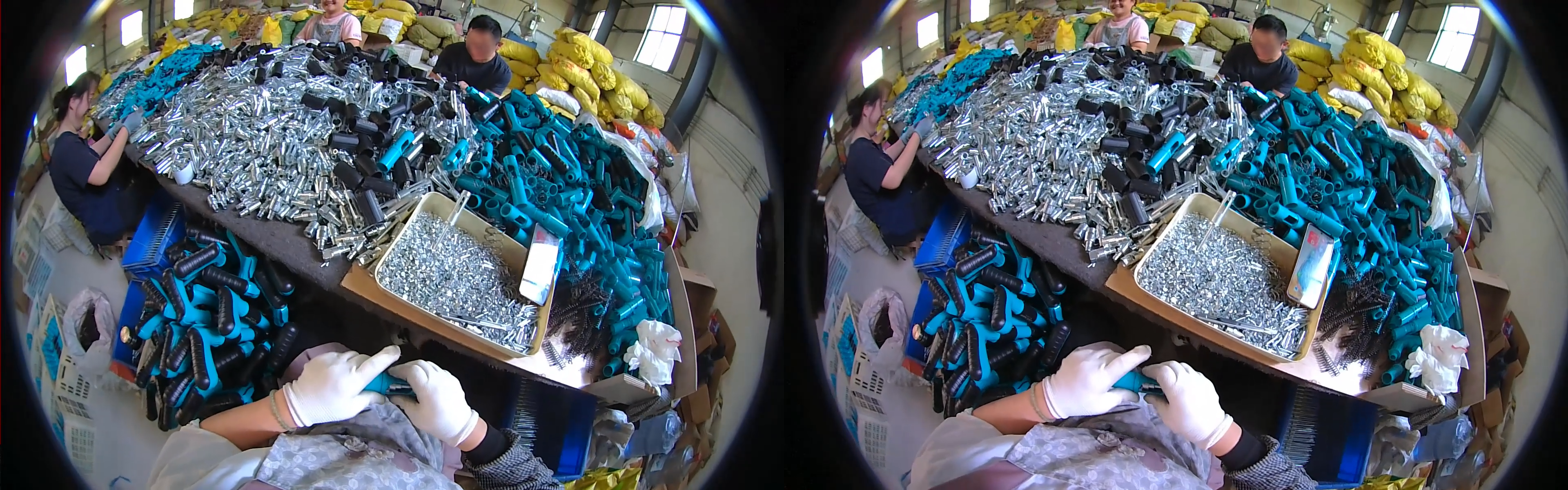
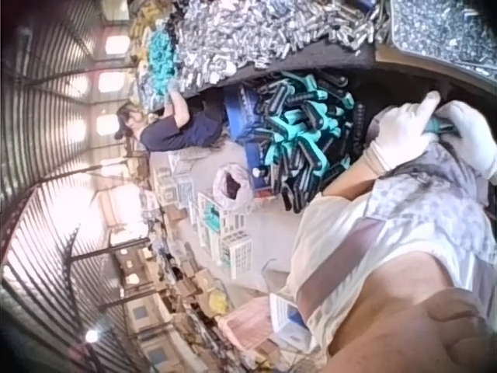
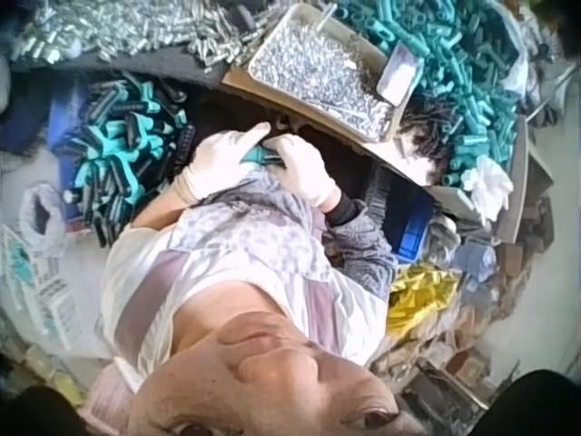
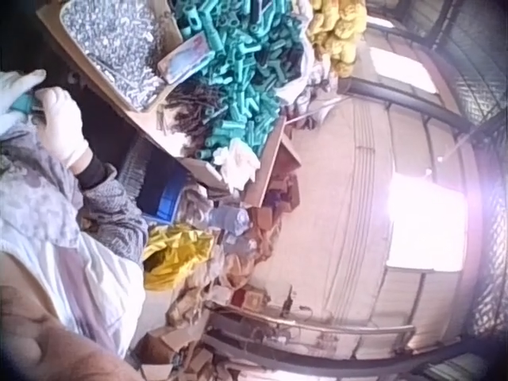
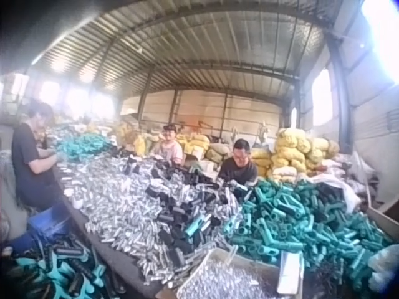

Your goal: Assembling mechanical handle components by inserting internal parts like springs and metal tubes into plastic housings.

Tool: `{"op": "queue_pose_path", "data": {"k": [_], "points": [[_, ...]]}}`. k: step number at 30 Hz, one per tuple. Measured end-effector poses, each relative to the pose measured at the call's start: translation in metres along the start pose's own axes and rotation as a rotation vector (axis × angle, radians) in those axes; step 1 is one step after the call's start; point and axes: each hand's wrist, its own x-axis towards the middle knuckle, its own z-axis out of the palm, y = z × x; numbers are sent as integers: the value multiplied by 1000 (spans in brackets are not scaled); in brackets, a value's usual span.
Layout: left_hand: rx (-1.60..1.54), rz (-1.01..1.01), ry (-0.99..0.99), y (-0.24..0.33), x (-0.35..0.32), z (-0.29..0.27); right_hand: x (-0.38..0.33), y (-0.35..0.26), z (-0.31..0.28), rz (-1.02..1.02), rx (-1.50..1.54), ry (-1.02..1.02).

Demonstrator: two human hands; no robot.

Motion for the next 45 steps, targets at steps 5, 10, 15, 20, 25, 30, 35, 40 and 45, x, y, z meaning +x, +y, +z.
{"op": "queue_pose_path", "data": {"k": [5,10,15,20,25,30,35,40,45], "points": [[-253,-235,-66,13,-8,1,10,3,-14,-360,-198,2],[-403,-294,22,12,-6,-2,44,24,-51,-215,102,148],[-341,-185,45,11,-15,5,94,76,-64,136,-509,264],[-404,-286,85,12,-20,0,97,88,-63,160,-352,259],[-683,-426,111,-1,-16,7,87,104,-69,138,-323,420],[-1181,-669,71,-2,-4,1,88,100,-69,122,-293,438],[-1244,-678,42,0,-2,6,98,98,-60,117,-505,322],[-1218,-668,92,-2,-7,8,94,96,-65,94,-483,482],[-1365,-771,81,-4,1,4,74,51,-67,77,-9,534]]}}
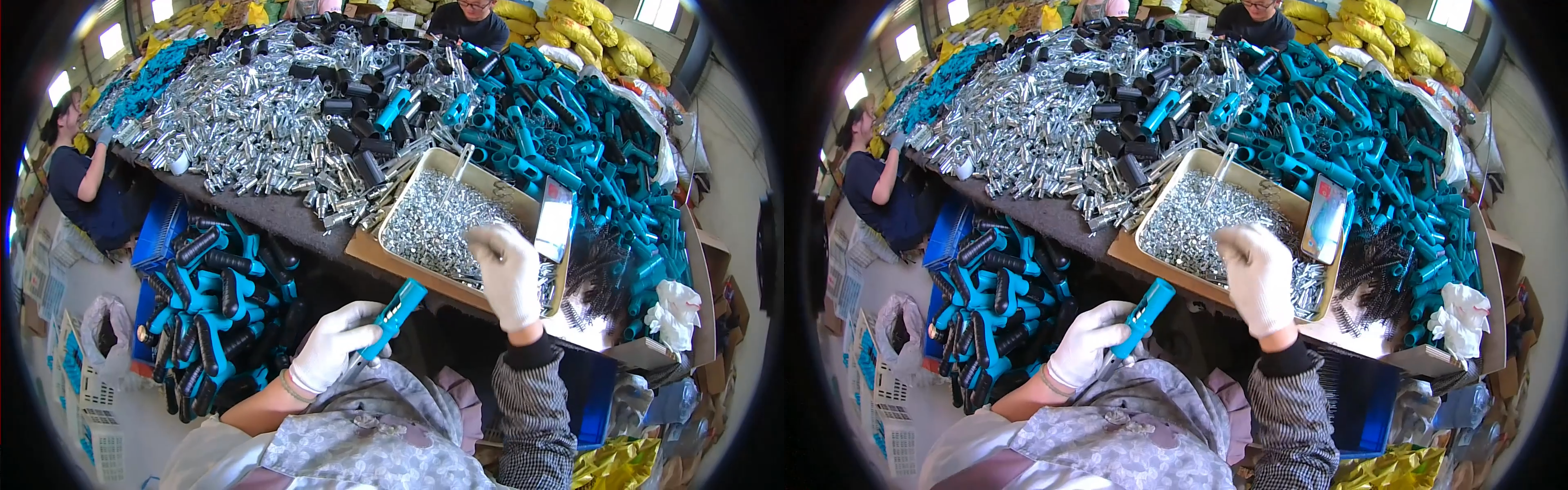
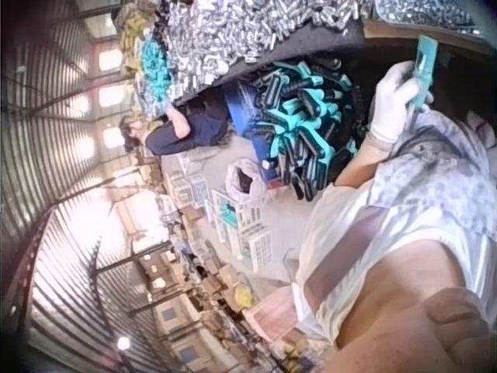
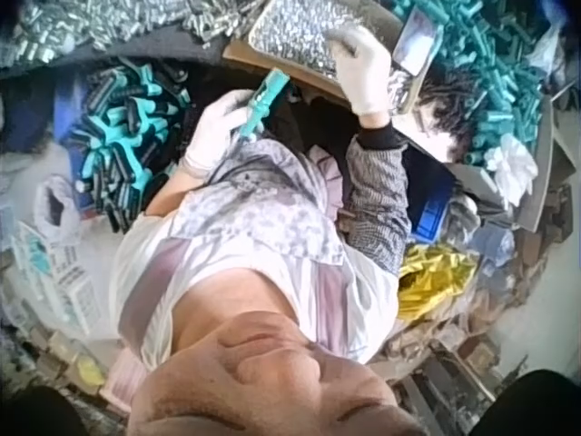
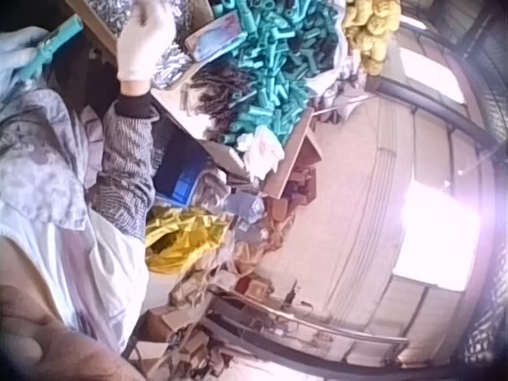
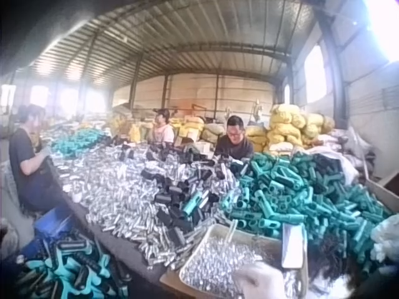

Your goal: Assembling mechanical handle components by inserting internal parts like springs and metal tubes into plastic housings.

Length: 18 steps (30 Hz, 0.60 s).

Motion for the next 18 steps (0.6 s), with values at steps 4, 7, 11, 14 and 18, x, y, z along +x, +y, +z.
{"op": "queue_pose_path", "data": {"k": [4,7,11,14,18], "points": [[-111,10,6,-1,5,8,-47,-47,9,227,253,-219],[-47,103,6,-8,10,14,-66,-51,27,132,117,-226],[154,225,80,-12,6,15,-70,-50,37,254,255,-228],[114,193,59,-9,0,8,-71,-51,39,553,574,-282],[84,161,25,1,-6,2,-73,-46,48,734,1008,-338]]}}
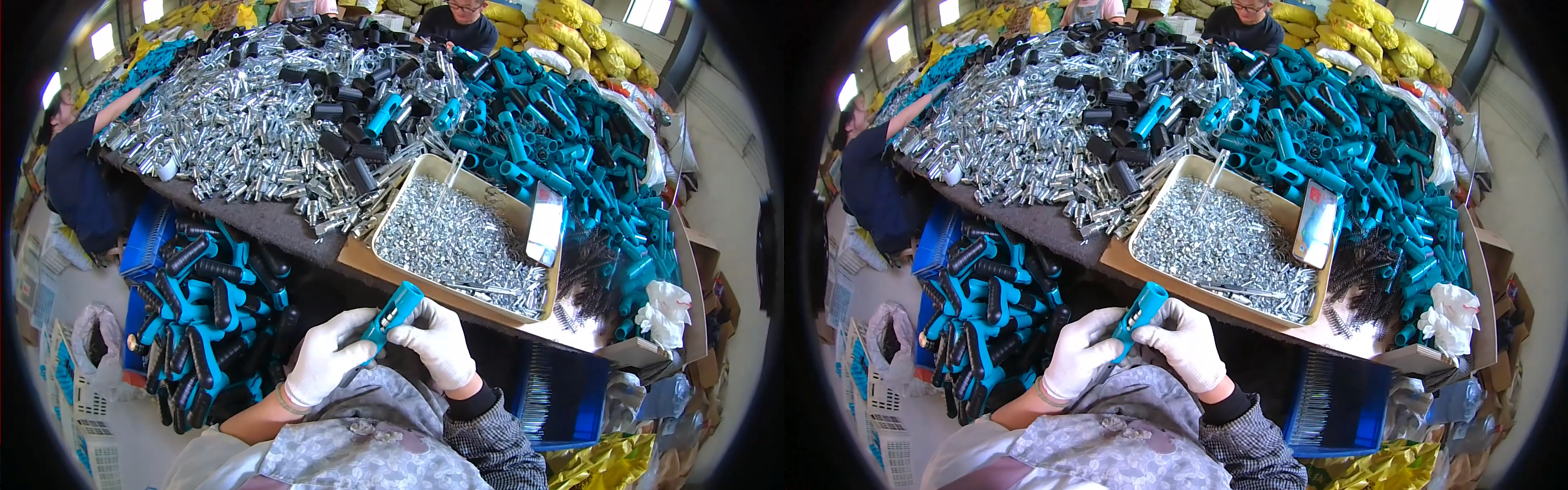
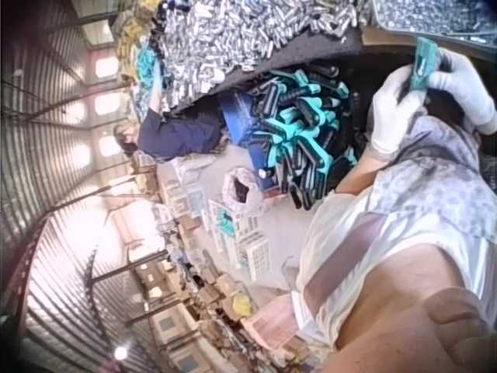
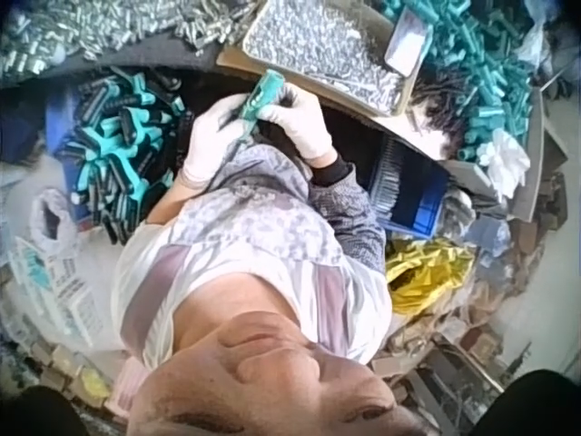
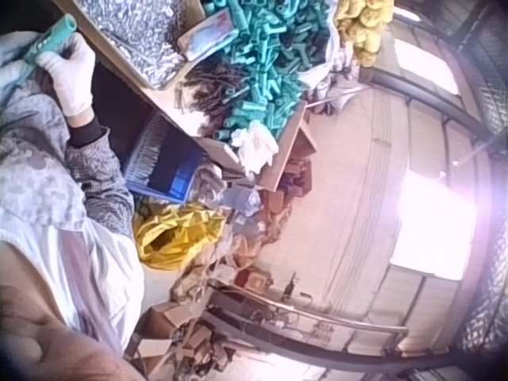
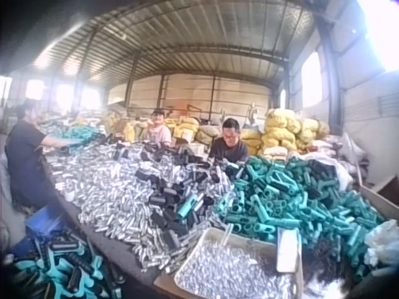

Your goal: Assembling mechanical handle components by inserting internal parts like springs and metal tubes into plastic housings.

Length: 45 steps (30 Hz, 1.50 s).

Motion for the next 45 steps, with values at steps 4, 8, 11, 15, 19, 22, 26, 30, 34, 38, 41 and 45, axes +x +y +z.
{"op": "queue_pose_path", "data": {"k": [4,8,11,15,19,22,26,30,34,38,41,45], "points": [[183,60,-17,-1,0,-8,9,-8,13,-101,-163,-29],[-68,63,16,5,0,-5,28,-21,28,-224,-507,-31],[-495,5,-66,-4,1,-25,69,-56,26,-367,-993,-339],[-677,-16,33,-5,-3,-46,163,-77,35,-730,-1418,53],[-734,-41,32,-7,-11,-43,216,-86,49,-404,-1713,289],[-706,-36,33,-5,-17,-42,227,-79,44,-501,-1652,341],[-563,-17,101,-4,-20,-48,149,-79,38,-778,-1244,229],[-385,-72,75,-2,-15,-38,52,-61,6,-741,-1127,84],[-30,-138,-182,1,-10,-22,-3,-41,-30,-598,-893,121],[-50,-330,-411,-8,-3,-6,-36,-19,-50,-593,-619,152],[-207,-476,-392,-9,-6,7,-50,-10,-48,-524,-549,96],[-377,-575,-388,-15,-9,18,-61,21,-33,-603,-434,76]]}}
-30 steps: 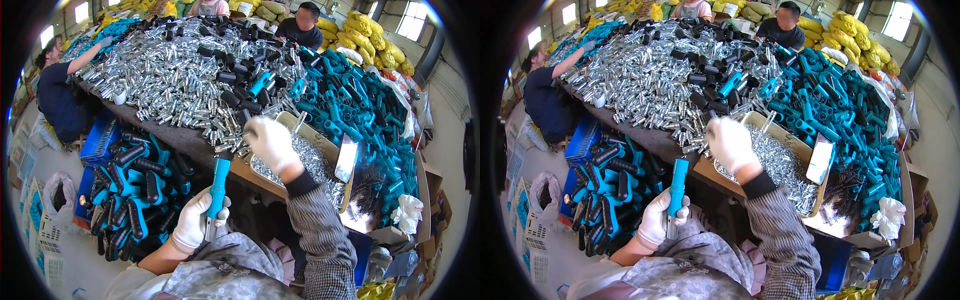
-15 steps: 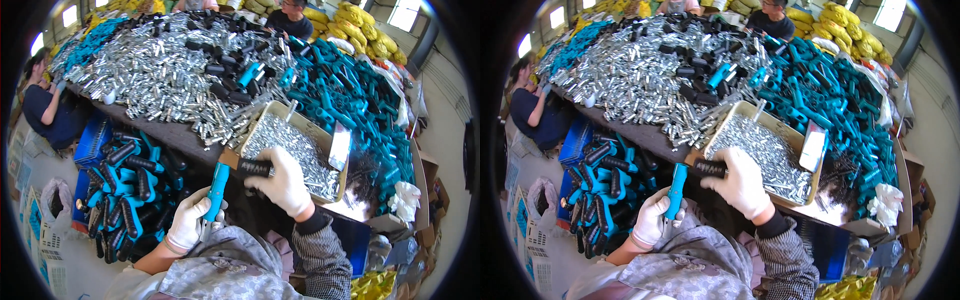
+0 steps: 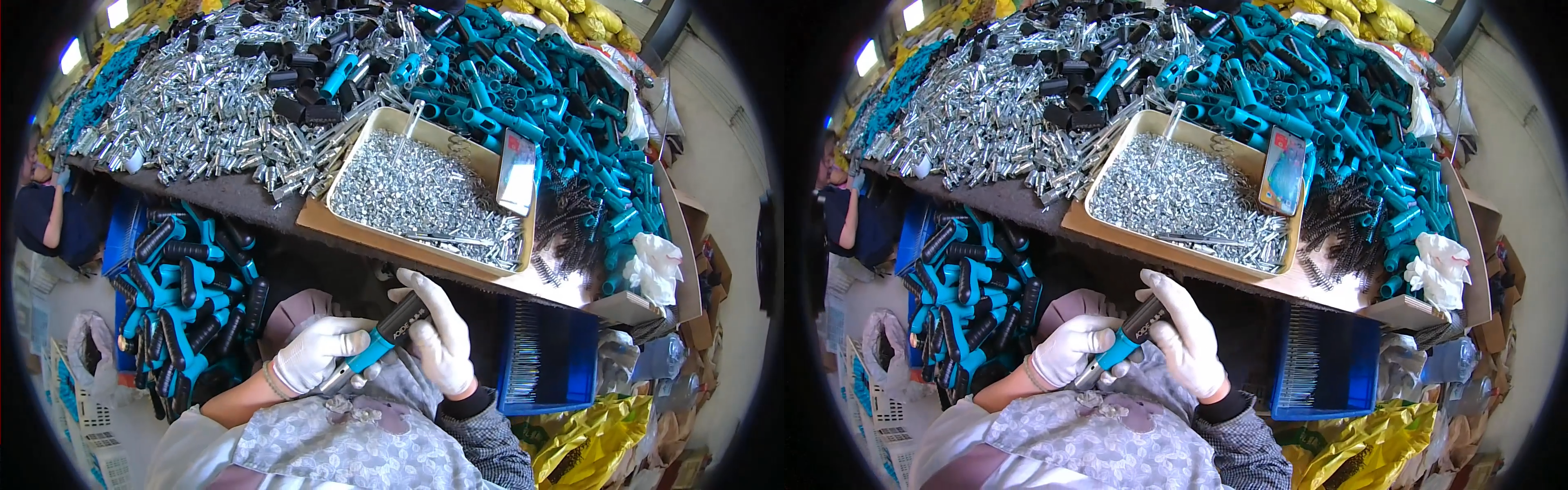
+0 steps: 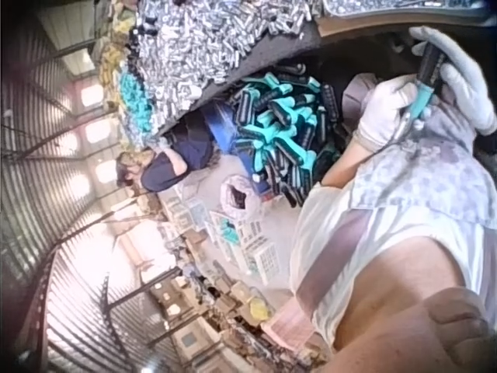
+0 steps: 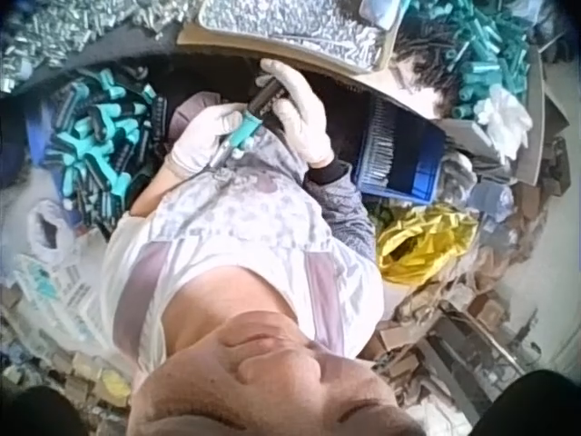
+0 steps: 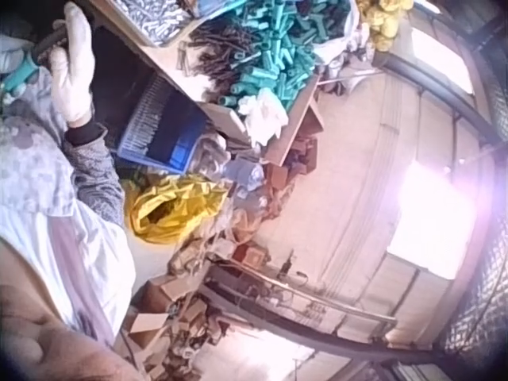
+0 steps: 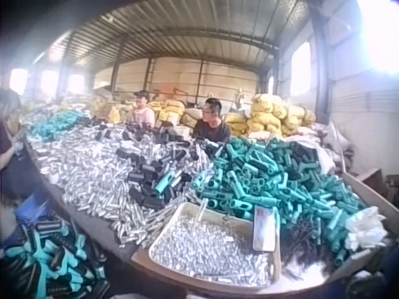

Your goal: Assembling mechanical handle components by inserting internal parts like springs and metal tubes into plastic housings.

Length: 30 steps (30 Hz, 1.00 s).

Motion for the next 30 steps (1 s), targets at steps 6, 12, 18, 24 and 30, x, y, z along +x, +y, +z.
{"op": "queue_pose_path", "data": {"k": [6,12,18,24,30], "points": [[633,164,-8,2,8,14,-24,12,6,-179,-104,40],[1355,423,-16,-3,25,13,-23,-2,-51,-216,-396,105],[1363,380,2,-5,28,22,-25,38,-181,-24,-1197,753],[1289,400,62,-12,27,16,-17,47,-199,311,-1338,533],[1315,436,61,-8,28,11,-23,60,-213,187,-1143,764]]}}
